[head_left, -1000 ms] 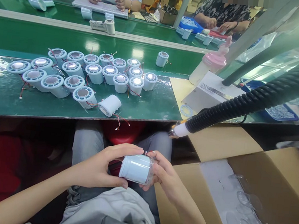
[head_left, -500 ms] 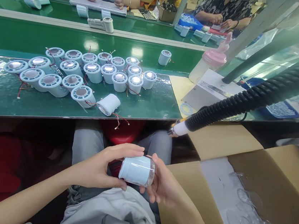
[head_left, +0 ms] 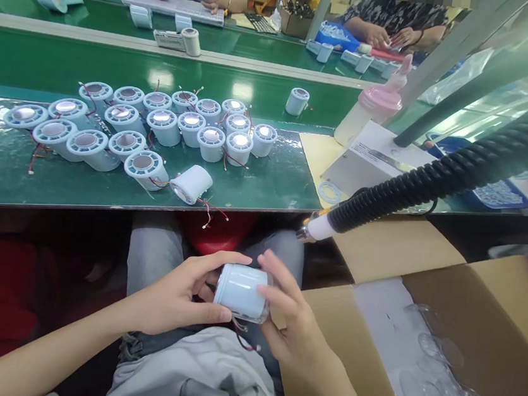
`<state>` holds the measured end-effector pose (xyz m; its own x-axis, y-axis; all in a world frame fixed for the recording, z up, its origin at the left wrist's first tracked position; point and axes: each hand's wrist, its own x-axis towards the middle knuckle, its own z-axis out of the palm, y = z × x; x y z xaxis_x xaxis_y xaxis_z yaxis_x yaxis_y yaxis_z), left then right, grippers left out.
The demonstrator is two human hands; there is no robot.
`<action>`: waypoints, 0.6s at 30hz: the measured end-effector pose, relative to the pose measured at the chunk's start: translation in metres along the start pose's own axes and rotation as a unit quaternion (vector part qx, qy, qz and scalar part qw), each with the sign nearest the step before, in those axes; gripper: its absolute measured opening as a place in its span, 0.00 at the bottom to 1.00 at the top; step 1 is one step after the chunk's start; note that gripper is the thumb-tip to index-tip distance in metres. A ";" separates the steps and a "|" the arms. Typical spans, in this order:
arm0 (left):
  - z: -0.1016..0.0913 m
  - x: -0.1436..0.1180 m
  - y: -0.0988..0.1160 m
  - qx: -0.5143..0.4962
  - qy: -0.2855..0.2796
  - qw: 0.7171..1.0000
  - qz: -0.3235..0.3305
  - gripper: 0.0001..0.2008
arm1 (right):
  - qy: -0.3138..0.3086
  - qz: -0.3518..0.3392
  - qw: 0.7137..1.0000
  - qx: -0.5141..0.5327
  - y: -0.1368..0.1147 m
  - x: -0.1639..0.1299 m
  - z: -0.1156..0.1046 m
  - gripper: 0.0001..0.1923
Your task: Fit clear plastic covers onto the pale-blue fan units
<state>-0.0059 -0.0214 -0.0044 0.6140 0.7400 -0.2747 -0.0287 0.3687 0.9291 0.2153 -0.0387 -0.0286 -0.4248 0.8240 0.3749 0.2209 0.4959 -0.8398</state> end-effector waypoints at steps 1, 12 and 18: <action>0.000 0.000 0.000 -0.015 -0.007 1.000 -0.006 0.30 | -0.019 -0.024 1.000 -0.003 0.000 0.000 -0.001 0.29; -0.005 0.002 0.002 -0.008 -0.039 0.999 -0.009 0.36 | -0.028 0.255 0.922 0.290 0.000 -0.005 0.000 0.25; -0.008 0.007 -0.013 -0.011 -0.034 0.997 -0.075 0.33 | -0.033 0.322 0.907 0.268 -0.004 -0.003 0.005 0.25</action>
<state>-0.0076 -0.0162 -0.0205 0.6641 0.6364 -0.3925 0.0501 0.4859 0.8726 0.2109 -0.0445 -0.0279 -0.4142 0.8687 -0.2716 -0.0081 -0.3020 -0.9533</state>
